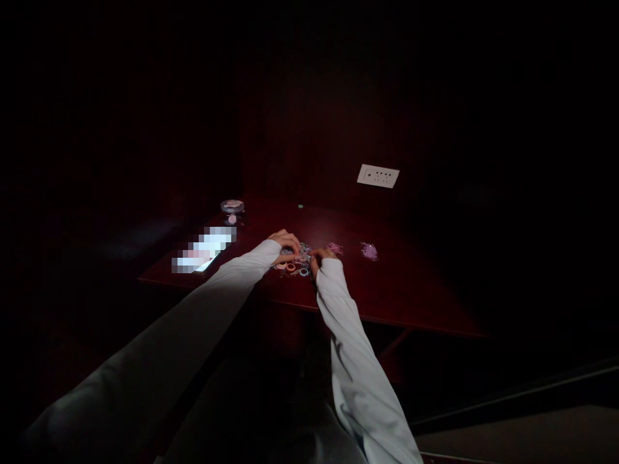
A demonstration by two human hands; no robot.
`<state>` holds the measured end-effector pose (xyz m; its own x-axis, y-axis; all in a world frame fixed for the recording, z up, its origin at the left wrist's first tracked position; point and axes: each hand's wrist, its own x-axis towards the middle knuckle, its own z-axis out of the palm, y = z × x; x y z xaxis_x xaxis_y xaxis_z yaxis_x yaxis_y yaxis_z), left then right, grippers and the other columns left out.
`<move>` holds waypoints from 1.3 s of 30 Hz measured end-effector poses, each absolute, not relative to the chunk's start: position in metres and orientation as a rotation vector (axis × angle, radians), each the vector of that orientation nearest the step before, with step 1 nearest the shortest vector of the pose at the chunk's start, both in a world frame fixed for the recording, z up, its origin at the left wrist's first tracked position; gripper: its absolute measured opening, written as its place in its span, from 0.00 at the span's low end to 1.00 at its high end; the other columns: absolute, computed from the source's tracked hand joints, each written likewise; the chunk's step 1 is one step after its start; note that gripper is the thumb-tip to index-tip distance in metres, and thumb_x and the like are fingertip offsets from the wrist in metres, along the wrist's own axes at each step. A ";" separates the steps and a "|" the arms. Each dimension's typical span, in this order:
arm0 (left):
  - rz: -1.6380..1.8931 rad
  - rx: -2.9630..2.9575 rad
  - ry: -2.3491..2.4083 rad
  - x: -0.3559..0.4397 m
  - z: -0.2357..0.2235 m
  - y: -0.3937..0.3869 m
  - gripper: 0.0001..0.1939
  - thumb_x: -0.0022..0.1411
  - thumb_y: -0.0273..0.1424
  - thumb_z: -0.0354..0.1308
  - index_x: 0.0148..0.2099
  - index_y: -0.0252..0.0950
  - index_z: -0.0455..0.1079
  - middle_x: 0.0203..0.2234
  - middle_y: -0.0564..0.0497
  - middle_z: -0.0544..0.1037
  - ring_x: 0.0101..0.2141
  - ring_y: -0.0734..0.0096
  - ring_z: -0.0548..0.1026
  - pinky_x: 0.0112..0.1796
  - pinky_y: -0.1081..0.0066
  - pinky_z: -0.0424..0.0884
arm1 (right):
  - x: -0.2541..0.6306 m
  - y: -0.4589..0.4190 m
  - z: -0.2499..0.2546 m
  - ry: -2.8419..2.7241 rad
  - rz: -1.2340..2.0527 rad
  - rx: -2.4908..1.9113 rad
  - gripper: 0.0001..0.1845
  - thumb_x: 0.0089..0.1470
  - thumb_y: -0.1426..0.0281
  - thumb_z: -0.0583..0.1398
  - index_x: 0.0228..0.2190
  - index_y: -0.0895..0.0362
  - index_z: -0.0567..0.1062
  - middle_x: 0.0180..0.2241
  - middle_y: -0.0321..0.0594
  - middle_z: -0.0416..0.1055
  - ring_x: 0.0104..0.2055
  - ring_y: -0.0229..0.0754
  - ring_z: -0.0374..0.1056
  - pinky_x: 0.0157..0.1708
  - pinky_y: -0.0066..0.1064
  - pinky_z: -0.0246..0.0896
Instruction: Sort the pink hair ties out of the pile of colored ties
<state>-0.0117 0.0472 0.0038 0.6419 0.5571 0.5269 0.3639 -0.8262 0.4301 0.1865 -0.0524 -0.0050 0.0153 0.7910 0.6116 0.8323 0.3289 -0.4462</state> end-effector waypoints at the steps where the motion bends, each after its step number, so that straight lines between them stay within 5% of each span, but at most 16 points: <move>1: 1.012 2.559 0.740 -0.012 0.003 0.048 0.06 0.62 0.35 0.69 0.34 0.40 0.81 0.41 0.50 0.84 0.44 0.63 0.74 0.49 0.62 0.66 | 0.187 -0.052 -0.005 -1.757 -0.063 -1.451 0.16 0.62 0.65 0.56 0.40 0.55 0.83 0.39 0.47 0.78 0.40 0.47 0.74 0.45 0.36 0.69; 7: 1.204 2.430 0.705 -0.006 0.000 0.057 0.06 0.63 0.31 0.68 0.33 0.37 0.79 0.40 0.49 0.83 0.41 0.65 0.75 0.48 0.62 0.69 | 0.186 -0.054 -0.003 -1.741 -0.061 -1.457 0.17 0.63 0.63 0.56 0.42 0.55 0.83 0.40 0.47 0.78 0.41 0.48 0.73 0.46 0.37 0.69; 13: 1.238 2.380 0.706 -0.001 -0.004 0.059 0.07 0.63 0.31 0.68 0.33 0.37 0.78 0.39 0.49 0.83 0.41 0.66 0.76 0.49 0.62 0.70 | 0.184 -0.056 0.001 -1.715 -0.144 -1.469 0.19 0.66 0.64 0.53 0.45 0.54 0.82 0.45 0.48 0.78 0.50 0.51 0.70 0.57 0.42 0.63; 30: 1.074 2.430 0.657 -0.012 0.016 0.036 0.07 0.67 0.33 0.63 0.37 0.37 0.79 0.43 0.47 0.82 0.45 0.66 0.77 0.55 0.61 0.69 | 0.178 -0.064 0.011 -1.832 -0.146 -1.435 0.17 0.61 0.61 0.62 0.50 0.51 0.79 0.47 0.46 0.77 0.50 0.52 0.69 0.53 0.42 0.66; 39: 1.069 2.317 0.608 -0.007 0.007 0.043 0.08 0.66 0.35 0.64 0.36 0.36 0.79 0.42 0.45 0.82 0.44 0.66 0.78 0.45 0.66 0.76 | 0.177 -0.063 0.010 -1.832 -0.177 -1.459 0.12 0.60 0.63 0.62 0.45 0.50 0.80 0.46 0.45 0.77 0.49 0.51 0.68 0.51 0.41 0.66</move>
